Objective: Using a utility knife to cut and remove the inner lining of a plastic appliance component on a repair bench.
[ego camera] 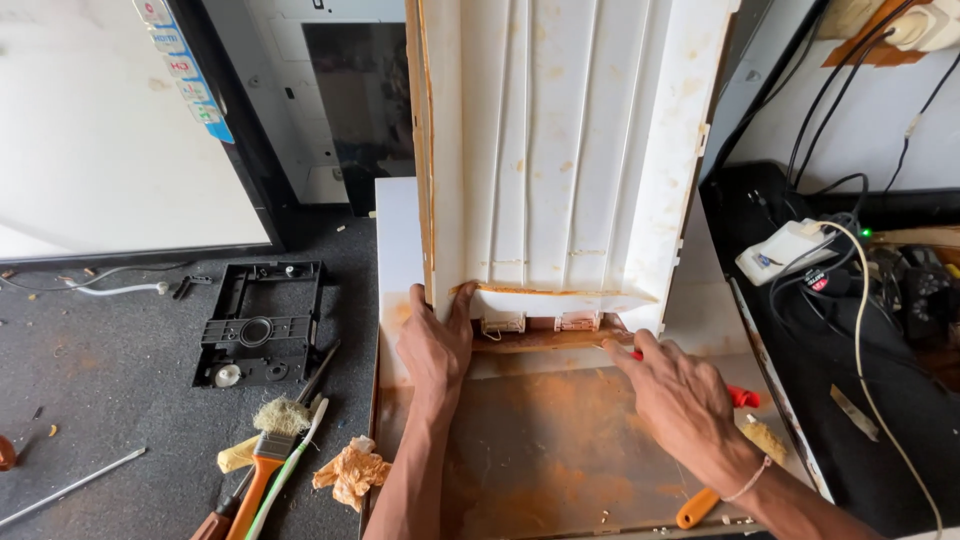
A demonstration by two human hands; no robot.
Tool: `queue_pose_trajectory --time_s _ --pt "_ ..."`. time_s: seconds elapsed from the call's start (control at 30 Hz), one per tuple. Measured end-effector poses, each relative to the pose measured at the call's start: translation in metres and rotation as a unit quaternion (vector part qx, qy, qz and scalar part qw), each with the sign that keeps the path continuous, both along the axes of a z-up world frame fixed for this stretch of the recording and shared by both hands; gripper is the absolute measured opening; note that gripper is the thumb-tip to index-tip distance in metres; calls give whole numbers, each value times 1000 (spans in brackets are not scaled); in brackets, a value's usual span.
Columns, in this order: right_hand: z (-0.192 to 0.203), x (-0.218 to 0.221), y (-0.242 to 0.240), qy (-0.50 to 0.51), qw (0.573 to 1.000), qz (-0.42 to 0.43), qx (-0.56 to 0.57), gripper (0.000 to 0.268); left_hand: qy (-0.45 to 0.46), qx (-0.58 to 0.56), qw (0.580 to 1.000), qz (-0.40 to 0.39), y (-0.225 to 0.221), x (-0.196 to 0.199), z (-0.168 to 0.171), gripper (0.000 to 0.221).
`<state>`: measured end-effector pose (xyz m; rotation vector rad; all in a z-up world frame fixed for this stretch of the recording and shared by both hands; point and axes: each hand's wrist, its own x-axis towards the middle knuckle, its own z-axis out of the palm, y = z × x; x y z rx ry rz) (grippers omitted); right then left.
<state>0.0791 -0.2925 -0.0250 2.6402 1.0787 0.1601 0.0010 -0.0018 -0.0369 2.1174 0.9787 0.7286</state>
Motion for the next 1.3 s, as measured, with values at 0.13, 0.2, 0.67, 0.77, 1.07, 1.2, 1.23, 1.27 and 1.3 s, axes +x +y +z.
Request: queue_pose_trajectory --time_s 0.13,0.2,0.67,0.77,1.07,1.2,1.23,1.27,1.3 --pt "5 8 3 -12 1000 7 7 73 -24 8 1000 3 2 2 2 64" --pt "4 1 3 15 999 -24 -43 80 5 -5 1000 0 2 1 0 73" --pt "11 -7 10 -39 996 -20 -81 76 18 -37 999 -3 2 1 8 63" --pt "7 -10 6 -29 996 -20 -78 77 22 -36 999 -7 0 -2 7 63" --pt "12 2 7 -61 994 -5 -87 77 15 -43 999 -6 1 -1 14 62" --pt "16 -4 3 -32 997 -5 -70 77 20 -44 999 -5 0 -3 14 62" --pt "19 4 7 -40 997 -4 -67 77 12 -41 999 -4 3 4 16 62" --pt "16 2 7 -32 997 -15 -72 75 10 -38 999 -6 2 1 12 61" --pt "12 0 6 -24 996 -26 -76 73 8 -34 999 -8 2 -1 7 59"
